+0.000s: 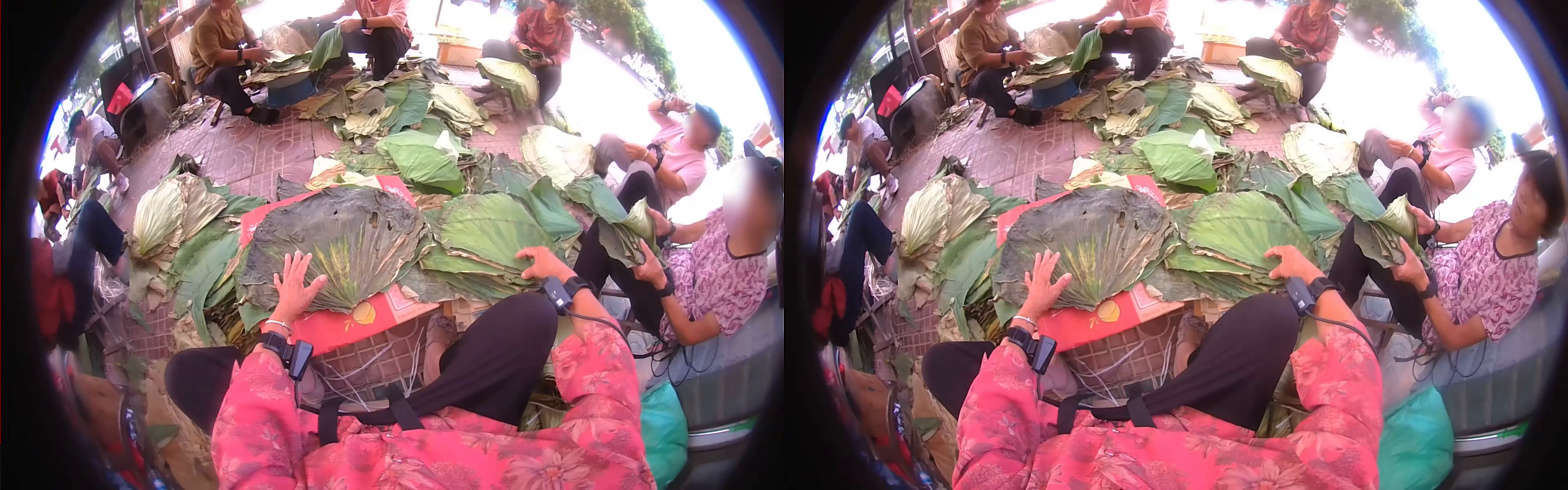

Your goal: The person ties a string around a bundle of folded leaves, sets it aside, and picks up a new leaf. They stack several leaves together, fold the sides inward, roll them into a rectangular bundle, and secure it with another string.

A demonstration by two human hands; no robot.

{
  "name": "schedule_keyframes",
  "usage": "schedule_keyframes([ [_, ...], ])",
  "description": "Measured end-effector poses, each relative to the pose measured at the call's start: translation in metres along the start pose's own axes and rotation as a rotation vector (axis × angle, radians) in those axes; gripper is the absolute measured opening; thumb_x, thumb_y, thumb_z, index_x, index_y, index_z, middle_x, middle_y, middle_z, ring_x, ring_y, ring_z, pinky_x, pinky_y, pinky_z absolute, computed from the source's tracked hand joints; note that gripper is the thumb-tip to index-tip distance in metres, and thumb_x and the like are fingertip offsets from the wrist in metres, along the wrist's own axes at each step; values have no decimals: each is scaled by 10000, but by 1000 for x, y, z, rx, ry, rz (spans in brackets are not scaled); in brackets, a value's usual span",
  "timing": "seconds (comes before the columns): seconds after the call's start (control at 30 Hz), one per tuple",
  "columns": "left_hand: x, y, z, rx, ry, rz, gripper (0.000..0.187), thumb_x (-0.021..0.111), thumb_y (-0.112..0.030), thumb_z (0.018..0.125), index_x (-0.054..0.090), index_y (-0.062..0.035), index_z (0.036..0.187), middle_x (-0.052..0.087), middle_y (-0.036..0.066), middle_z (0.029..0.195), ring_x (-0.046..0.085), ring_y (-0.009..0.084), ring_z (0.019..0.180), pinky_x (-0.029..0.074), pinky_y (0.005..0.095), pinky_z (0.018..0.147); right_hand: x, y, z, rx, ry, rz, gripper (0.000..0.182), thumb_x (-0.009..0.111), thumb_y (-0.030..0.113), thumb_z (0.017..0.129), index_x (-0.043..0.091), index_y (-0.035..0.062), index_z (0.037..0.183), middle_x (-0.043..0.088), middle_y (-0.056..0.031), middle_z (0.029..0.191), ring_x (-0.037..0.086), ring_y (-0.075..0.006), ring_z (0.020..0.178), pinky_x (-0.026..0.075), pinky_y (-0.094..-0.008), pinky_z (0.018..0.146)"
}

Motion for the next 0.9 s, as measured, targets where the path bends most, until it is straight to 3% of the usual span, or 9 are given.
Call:
schedule_keyframes([
  [0.1, -4, 1, 0, 16, -65, -45, 707, 581, -520, 780, 361, -170, 1354, 270, 95, 1448, 159, 282, 1365, 80, 627, 1021, 0, -8, -1, -103, -14, -105, 439, 713, 125, 599, 637, 55, 1026, 638, -188, 951, 607, -322, 881, 466, -348, 815],
  [0.23, -16, -17, -3, 65, -141, -23, 674, 612, -460, 778, 388, -151, 1332, 327, 103, 1417, 205, 283, 1350, 109, 603, 1029, -5, -14, 4, -166, -136, -150, 306, 598, 126, 689, 638, 39, 980, 636, -197, 868, 610, -341, 824, 475, -356, 771],
  [0.4, -24, -53, 2, 271, -191, -168, 608, 644, -334, 776, 422, -113, 1298, 391, 140, 1361, 317, 299, 1288, 231, 469, 1041, -54, 46, -9, -155, -397, -20, 231, 544, 142, 745, 635, 5, 907, 626, -203, 845, 611, -340, 806, 473, -369, 735],
  [0.53, -23, -99, 2, 441, -144, -295, 588, 658, -255, 766, 431, -78, 1278, 421, 176, 1318, 388, 322, 1229, 317, 388, 1015, -52, 78, -6, -213, -208, -3, 234, 556, 137, 753, 622, -15, 917, 621, -210, 820, 612, -321, 776, 471, -356, 724],
  [0.77, -25, -160, -4, 616, -71, -298, 583, 646, -247, 770, 420, -69, 1277, 433, 181, 1296, 393, 328, 1215, 331, 398, 1004, -72, 142, -14, -390, -371, -125, 191, 540, 91, 757, 614, -11, 901, 613, -208, 794, 597, -349, 772, 467, -374, 706],
  [0.87, -20, -181, 1, 650, -58, -302, 586, 639, -251, 772, 409, -83, 1284, 425, 178, 1298, 382, 325, 1224, 336, 413, 997, -77, 147, -12, -364, -292, -182, 165, 539, 88, 770, 622, 17, 892, 618, -193, 810, 594, -352, 793, 468, -378, 723],
  [0.9, -11, -184, 3, 657, -56, -302, 584, 636, -250, 774, 405, -89, 1286, 419, 176, 1302, 378, 324, 1226, 338, 426, 992, -85, 146, -10, -368, -384, -233, 161, 536, 93, 775, 623, 24, 891, 619, -189, 816, 593, -353, 797, 469, -383, 725],
])
Point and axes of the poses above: each hand's wrist, its own z-axis towards the middle knuckle, its own x-axis out of the palm, y = z × x, the point moved 5 cm from there along z, towards the middle knuckle
